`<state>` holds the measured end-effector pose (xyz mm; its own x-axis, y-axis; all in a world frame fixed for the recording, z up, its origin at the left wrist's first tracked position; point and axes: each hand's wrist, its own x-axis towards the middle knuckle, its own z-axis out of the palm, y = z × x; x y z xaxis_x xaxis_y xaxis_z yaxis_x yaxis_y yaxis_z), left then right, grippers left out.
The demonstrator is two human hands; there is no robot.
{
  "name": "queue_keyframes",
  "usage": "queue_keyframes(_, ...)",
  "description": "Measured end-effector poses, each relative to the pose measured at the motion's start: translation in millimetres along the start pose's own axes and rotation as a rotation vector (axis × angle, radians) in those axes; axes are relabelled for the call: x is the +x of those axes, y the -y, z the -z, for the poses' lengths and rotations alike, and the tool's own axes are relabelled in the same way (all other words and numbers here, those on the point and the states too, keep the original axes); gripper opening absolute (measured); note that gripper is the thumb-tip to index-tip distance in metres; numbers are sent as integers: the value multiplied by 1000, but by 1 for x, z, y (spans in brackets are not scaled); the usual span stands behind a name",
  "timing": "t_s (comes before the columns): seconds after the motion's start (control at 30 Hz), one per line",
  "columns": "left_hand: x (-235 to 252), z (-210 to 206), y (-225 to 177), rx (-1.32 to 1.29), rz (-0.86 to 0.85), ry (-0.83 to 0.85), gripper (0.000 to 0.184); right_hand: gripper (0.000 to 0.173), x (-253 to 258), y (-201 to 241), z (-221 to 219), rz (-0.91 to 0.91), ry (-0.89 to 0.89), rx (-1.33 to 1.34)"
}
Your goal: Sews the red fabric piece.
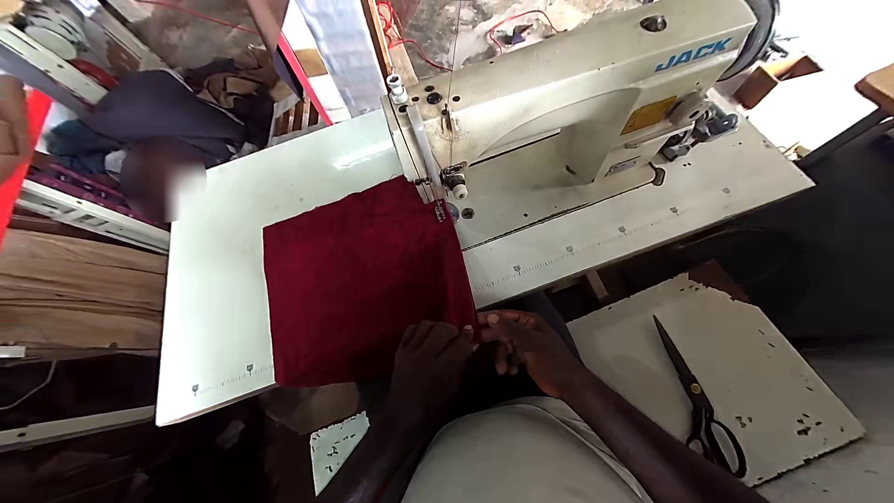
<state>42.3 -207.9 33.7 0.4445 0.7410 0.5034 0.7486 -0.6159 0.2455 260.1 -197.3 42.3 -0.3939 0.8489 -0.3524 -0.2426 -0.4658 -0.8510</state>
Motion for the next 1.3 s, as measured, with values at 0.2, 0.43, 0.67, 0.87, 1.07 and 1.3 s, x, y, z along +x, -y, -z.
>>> queue_keyframes(0.2,2,7,6,-8,-15,-46,28,44,-13,18,-2,-15,161,132)
queue_keyframes(0.43,4,10,8,-226,46,-142,21,47,-23,29,-12,70,123,57)
queue_keyframes(0.67,7,32,10,-556,403,-426,13,37,5,17,-15,322,-24,-308)
queue_keyframes(0.87,10,34,12,-541,474,-468,12,26,50,13,-21,645,-151,-640)
queue_keyframes(1.07,13,29,11,-439,268,-255,15,32,69,25,-19,1149,-93,-1056)
queue_keyframes(1.3,29,28,20,-384,100,126,20,17,50,14,19,1157,76,-1181)
